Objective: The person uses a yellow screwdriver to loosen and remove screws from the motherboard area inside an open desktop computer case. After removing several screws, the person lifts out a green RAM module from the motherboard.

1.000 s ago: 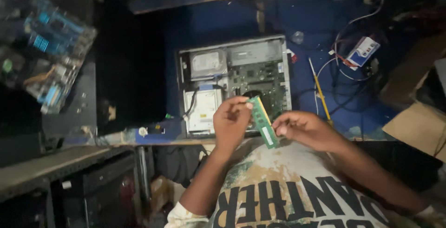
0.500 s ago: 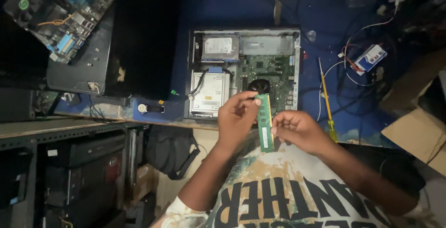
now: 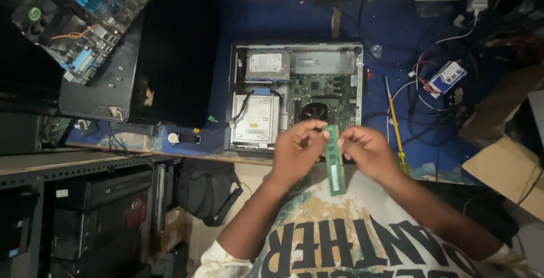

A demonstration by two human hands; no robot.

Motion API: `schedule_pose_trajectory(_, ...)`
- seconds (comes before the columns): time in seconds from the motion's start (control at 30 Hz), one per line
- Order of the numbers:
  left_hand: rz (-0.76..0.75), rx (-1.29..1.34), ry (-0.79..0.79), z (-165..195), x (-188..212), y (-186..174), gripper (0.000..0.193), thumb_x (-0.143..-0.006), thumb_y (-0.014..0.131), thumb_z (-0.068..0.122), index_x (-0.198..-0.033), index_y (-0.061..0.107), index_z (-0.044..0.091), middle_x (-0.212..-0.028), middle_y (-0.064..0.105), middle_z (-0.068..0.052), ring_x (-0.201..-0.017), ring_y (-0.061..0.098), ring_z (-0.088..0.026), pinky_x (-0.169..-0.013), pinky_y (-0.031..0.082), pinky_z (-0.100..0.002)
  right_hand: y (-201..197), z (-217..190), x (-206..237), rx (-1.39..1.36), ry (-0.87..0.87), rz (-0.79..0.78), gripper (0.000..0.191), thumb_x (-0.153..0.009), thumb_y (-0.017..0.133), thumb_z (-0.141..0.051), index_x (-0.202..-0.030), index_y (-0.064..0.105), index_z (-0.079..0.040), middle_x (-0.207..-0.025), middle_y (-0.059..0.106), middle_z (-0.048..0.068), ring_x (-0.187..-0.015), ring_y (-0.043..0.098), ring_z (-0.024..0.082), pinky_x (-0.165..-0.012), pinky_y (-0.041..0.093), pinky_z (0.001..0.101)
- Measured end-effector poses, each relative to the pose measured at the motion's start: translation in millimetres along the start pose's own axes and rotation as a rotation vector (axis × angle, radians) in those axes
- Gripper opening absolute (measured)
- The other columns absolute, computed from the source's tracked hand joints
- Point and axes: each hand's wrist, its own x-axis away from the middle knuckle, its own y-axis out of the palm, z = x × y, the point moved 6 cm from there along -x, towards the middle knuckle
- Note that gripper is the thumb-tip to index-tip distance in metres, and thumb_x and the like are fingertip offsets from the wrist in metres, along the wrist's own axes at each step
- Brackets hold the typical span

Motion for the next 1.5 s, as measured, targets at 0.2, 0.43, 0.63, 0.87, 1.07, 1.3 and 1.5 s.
schedule_pose_trajectory(0.2,-0.029,-0.013,-0.061,-7,-11,1,0.026,-0.098,0.071,0.006,-0.121,0.067,-0.005,-0.081,0.069,-0.001,-0.067,0.064,-0.005,-0.055,0.048,-0.02,-9,-7,-13,0.018,-0.068,0.099,0.008,-0.097,0.062,-0.003,-0.095,0.069,0.0,-0.077,0.067,0.001,-0.066,0.056,0.006,-0.06,0.044,0.0212)
schedule_pose_trajectory(0.43,-0.062,0.119,-0.085,-11,-19,6,0.032,-0.095,0.072,0.006,-0.124,0.062,-0.002,-0.088,0.071,-0.003,-0.075,0.068,-0.006,-0.064,0.056,-0.022,-7,-24,-22,-0.048,-0.092,0.176,0.009,-0.101,0.062,-0.005,-0.099,0.069,0.001,-0.083,0.07,0.002,-0.069,0.059,0.004,-0.062,0.046,0.0202)
schedule_pose_trajectory(0.63,0.003,0.187,-0.012,-11,-26,0,0.024,-0.098,0.073,0.005,-0.119,0.07,-0.004,-0.096,0.074,-0.006,-0.082,0.069,-0.008,-0.072,0.059,-0.024,-2,-44,-30,-0.024,-0.08,0.187,0.009,-0.095,0.07,-0.003,-0.102,0.072,0.003,-0.087,0.074,0.005,-0.073,0.065,0.008,-0.064,0.051,0.0237)
schedule_pose_trajectory(0.87,0.213,0.227,0.155,-1,-35,-36,0.025,-0.095,0.075,0.005,-0.118,0.068,-0.003,-0.096,0.074,-0.007,-0.08,0.07,-0.011,-0.071,0.06,-0.027,2,-70,-21,0.414,-0.39,0.078,0.007,-0.09,0.076,-0.004,-0.094,0.074,0.001,-0.091,0.073,0.005,-0.079,0.063,0.008,-0.068,0.049,0.0237)
schedule_pose_trajectory(1.07,0.266,0.166,0.222,8,-28,-46,0.026,-0.096,0.076,0.004,-0.119,0.066,-0.003,-0.097,0.074,-0.007,-0.081,0.069,-0.011,-0.074,0.059,-0.027,-1,-85,-18,0.54,-0.411,0.0,0.007,-0.086,0.077,-0.005,-0.091,0.074,-0.002,-0.085,0.072,0.004,-0.07,0.062,0.009,-0.063,0.049,0.0232)
schedule_pose_trajectory(1.3,0.063,-0.167,0.288,26,-10,-18,0.013,-0.093,0.076,0.0,-0.106,0.074,-0.001,-0.1,0.078,-0.012,-0.081,0.071,-0.013,-0.066,0.056,-0.026,10,-138,-6,0.642,-0.707,0.124,0.015,-0.086,0.079,-0.005,-0.099,0.073,-0.003,-0.099,0.071,0.01,-0.089,0.067,0.019,-0.077,0.052,0.0301)
schedule_pose_trajectory(1.5,0.008,-0.448,0.704,69,6,4,0.014,-0.091,0.073,-0.008,-0.099,0.07,0.003,-0.109,0.072,-0.015,-0.113,0.075,-0.03,-0.091,0.065,-0.036,30,-158,8,0.734,-0.885,0.033,0.017,-0.083,0.081,-0.005,-0.098,0.076,-0.006,-0.097,0.07,0.009,-0.089,0.066,0.023,-0.08,0.051,0.0342)
